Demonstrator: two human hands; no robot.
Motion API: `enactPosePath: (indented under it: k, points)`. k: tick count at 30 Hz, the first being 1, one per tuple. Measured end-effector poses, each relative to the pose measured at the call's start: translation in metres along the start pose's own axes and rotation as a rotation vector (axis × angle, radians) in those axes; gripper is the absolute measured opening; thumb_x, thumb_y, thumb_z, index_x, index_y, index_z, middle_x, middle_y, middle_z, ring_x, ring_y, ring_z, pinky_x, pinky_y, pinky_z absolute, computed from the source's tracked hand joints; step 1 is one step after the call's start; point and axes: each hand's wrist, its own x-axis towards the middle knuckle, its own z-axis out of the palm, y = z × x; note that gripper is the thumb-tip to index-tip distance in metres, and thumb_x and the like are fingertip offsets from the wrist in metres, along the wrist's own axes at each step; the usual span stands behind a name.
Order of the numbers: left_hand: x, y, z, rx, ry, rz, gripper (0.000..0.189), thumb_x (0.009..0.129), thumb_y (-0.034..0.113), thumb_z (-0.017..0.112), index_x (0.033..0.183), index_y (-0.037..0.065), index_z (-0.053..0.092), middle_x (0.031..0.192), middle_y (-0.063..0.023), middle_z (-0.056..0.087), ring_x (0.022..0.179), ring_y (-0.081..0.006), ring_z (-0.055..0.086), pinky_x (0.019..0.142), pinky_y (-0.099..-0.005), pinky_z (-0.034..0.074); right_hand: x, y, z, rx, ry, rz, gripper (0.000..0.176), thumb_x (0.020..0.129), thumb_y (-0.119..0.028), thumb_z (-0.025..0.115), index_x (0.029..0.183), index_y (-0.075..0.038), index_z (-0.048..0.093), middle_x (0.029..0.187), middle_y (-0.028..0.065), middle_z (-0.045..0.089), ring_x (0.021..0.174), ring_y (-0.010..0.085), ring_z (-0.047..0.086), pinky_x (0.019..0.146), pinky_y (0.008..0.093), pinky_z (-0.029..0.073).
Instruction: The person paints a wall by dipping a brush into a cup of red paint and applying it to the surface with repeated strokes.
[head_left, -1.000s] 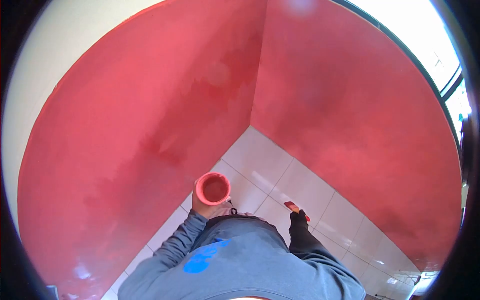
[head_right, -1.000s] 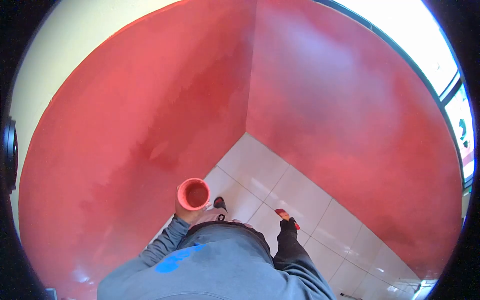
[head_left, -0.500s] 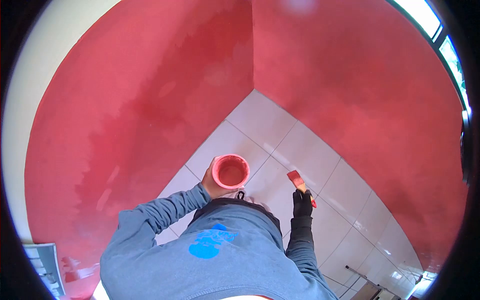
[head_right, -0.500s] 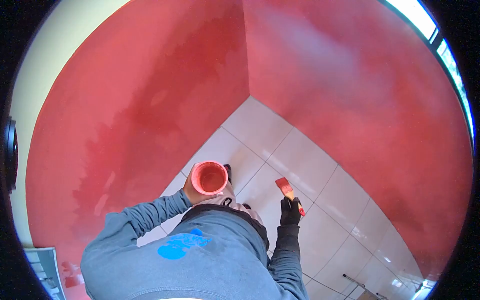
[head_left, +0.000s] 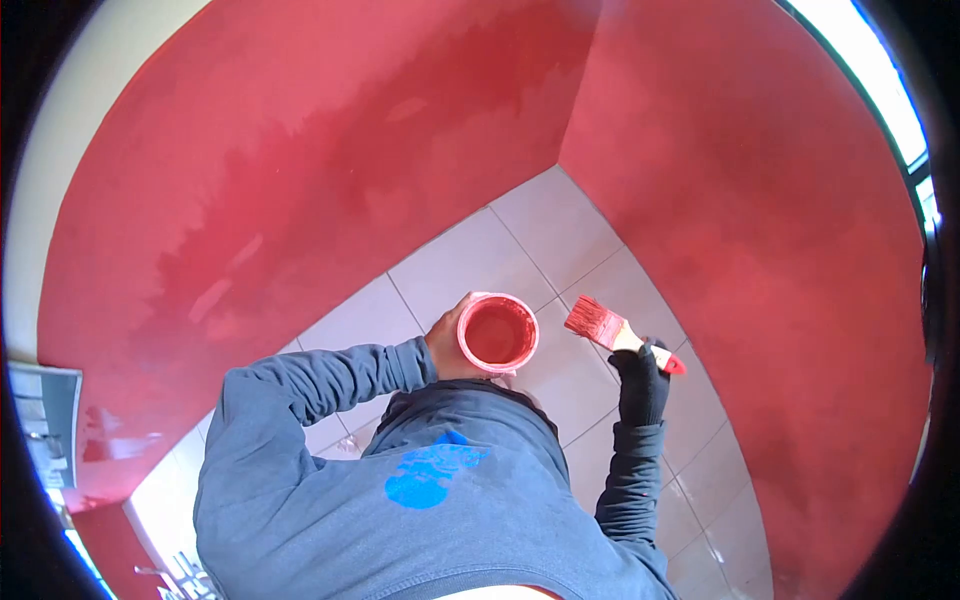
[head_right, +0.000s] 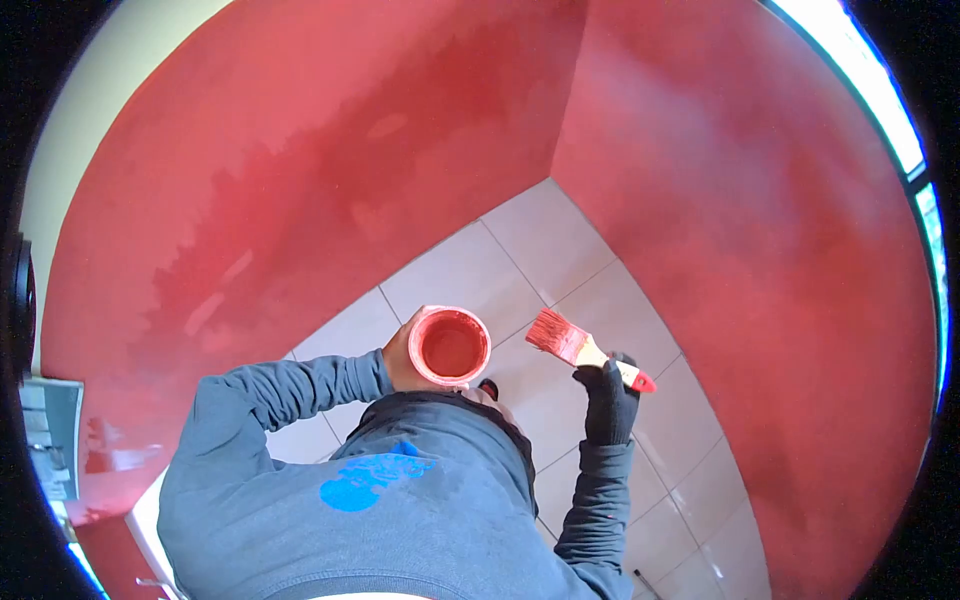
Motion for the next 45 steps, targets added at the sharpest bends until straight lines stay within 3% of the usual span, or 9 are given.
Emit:
enactPosePath:
  k: [10, 11, 15, 22, 30, 35, 45]
  points:
    - [0.038, 0.000, -0.017, -0.161, 0.096, -0.213, 0.076, 0.056, 0.016, 0.086, 0.117, 0.007, 0.041, 0.114, -0.0083, 0.053, 0.107, -0.0189, 0.053, 0.090, -0.0341, 0.044, 0.065, -0.077, 0.141, -0.253, -0.201, -0.110, 0.018, 0.087, -0.011, 0.055, 0.100, 0.000, 0.051, 0.090, 0.0088, 0.053, 0.073, 0.0192, 0.059, 0.062, 0.0309, 0.052]
    - [0.040, 0.006, -0.020, -0.008, 0.145, -0.142, 0.079, 0.055, 0.015, 0.086, 0.118, 0.006, 0.039, 0.116, -0.0093, 0.052, 0.108, -0.0192, 0.052, 0.090, -0.0348, 0.045, 0.067, -0.079, 0.155, -0.280, -0.215, -0.128, 0.017, 0.087, -0.013, 0.055, 0.099, -0.002, 0.050, 0.087, 0.0076, 0.051, 0.073, 0.0162, 0.057, 0.059, 0.0299, 0.052]
    - [0.046, 0.016, -0.010, -0.081, 0.372, -0.131, 0.078, 0.057, 0.016, 0.085, 0.119, 0.004, 0.040, 0.117, -0.0104, 0.049, 0.108, -0.0199, 0.049, 0.092, -0.0316, 0.041, 0.064, -0.106, 0.195, -0.354, -0.406, -0.084, 0.014, 0.083, -0.002, 0.056, 0.097, 0.000, 0.052, 0.086, 0.0081, 0.056, 0.074, 0.0156, 0.058, 0.066, 0.0275, 0.049]
    - [0.038, 0.020, 0.010, 0.139, 0.526, -0.110, 0.084, 0.053, 0.016, 0.087, 0.119, 0.004, 0.038, 0.116, -0.0102, 0.047, 0.106, -0.0197, 0.050, 0.089, -0.0321, 0.044, 0.054, -0.096, 0.197, -0.603, -0.678, -0.283, 0.013, 0.080, -0.001, 0.059, 0.092, 0.001, 0.055, 0.085, 0.0102, 0.060, 0.078, 0.0158, 0.060, 0.068, 0.0270, 0.048]
    - [0.026, -0.012, 0.025, 0.160, 0.591, -0.108, 0.085, 0.050, 0.019, 0.089, 0.119, 0.005, 0.040, 0.115, -0.0093, 0.047, 0.106, -0.0194, 0.050, 0.089, -0.0319, 0.043, 0.050, -0.074, 0.182, -0.725, -0.728, -0.525, 0.015, 0.077, -0.005, 0.063, 0.089, 0.000, 0.056, 0.074, 0.0118, 0.062, 0.065, 0.0197, 0.063, 0.058, 0.0287, 0.050]
    - [0.028, -0.030, 0.000, 0.171, 0.603, -0.098, 0.084, 0.053, 0.018, 0.088, 0.118, 0.003, 0.037, 0.114, -0.0098, 0.051, 0.104, -0.0185, 0.053, 0.088, -0.0315, 0.046, 0.050, -0.054, 0.209, -0.875, -0.729, -0.667, 0.016, 0.076, -0.010, 0.065, 0.087, -0.002, 0.058, 0.071, 0.0131, 0.063, 0.062, 0.0227, 0.064, 0.055, 0.0295, 0.050]
    - [0.029, -0.046, -0.008, 0.064, 0.598, -0.026, 0.086, 0.052, 0.016, 0.088, 0.120, 0.004, 0.037, 0.116, -0.0096, 0.049, 0.105, -0.0188, 0.051, 0.089, -0.0316, 0.044, 0.050, -0.048, 0.222, -0.919, -0.696, -0.648, 0.017, 0.076, -0.011, 0.066, 0.088, -0.002, 0.058, 0.071, 0.0130, 0.062, 0.063, 0.0229, 0.064, 0.055, 0.0293, 0.050]
